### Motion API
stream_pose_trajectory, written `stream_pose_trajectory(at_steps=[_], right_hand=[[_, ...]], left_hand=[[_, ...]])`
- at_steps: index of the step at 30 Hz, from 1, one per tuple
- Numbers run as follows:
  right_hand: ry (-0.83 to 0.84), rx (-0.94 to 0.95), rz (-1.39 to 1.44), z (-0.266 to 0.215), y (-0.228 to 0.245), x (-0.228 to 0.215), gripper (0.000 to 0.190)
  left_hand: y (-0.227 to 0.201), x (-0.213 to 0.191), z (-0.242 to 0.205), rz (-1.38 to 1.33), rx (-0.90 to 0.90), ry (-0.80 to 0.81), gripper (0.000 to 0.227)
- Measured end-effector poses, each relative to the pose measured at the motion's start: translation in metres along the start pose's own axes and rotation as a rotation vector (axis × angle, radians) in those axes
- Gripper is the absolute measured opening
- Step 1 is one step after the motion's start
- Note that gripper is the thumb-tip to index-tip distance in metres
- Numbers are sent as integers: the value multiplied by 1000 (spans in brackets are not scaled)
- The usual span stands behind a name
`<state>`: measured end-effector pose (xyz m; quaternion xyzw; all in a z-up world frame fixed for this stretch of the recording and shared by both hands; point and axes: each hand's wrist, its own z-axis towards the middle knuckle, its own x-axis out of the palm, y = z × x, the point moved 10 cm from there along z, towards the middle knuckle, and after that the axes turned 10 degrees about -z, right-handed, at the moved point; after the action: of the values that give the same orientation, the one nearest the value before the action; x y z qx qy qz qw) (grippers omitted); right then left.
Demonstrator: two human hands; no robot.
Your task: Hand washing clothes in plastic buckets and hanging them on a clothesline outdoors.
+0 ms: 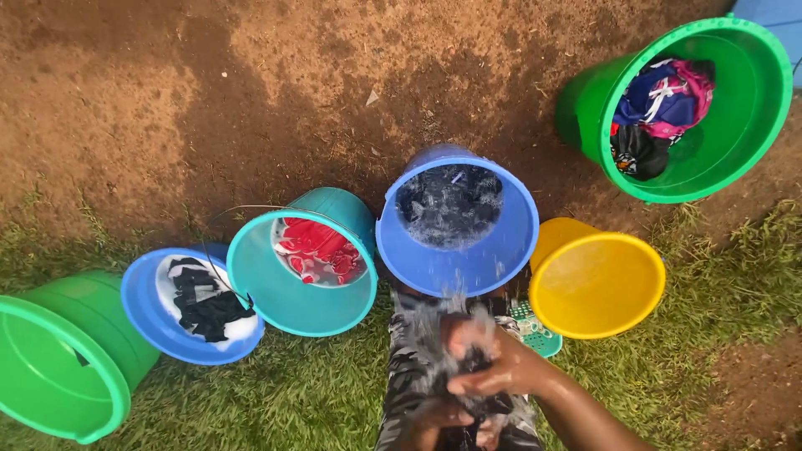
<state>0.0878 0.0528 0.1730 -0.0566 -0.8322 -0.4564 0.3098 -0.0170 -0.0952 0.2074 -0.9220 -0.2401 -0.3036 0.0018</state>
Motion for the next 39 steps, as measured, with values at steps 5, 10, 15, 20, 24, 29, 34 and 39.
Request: stream_pose_trajectory(at_steps=[5,10,15,20,24,29,34,39], right_hand=[[-161,267,-146,18,-41,-30,27],[-235,53,-926,33,-59,-36,19],[-470,22,-931,14,-55,-85,17],[-841,20,-24,-131,76,-159,33],[-1301,-341,-218,-332,130,-227,69],[-1424,-299,-525,-410,147,-317,49],[-1567,-264,-776,-332,131,-341,34],[-1231,363,-515,-169,-1,-320,33]], left_hand=[[-34,-25,98,51,23,-63,58],[-9,-113,153,118,-9,-171,61],[-22,-82,168,704,118,-171,52],[4,147,137,327,11,33,88],[34,324,122,1046,242,552,74],[102,414,183,1080,562,885,115],[36,385,260,1576,1065,225,93],[12,163,296,1203,748,101,63]])
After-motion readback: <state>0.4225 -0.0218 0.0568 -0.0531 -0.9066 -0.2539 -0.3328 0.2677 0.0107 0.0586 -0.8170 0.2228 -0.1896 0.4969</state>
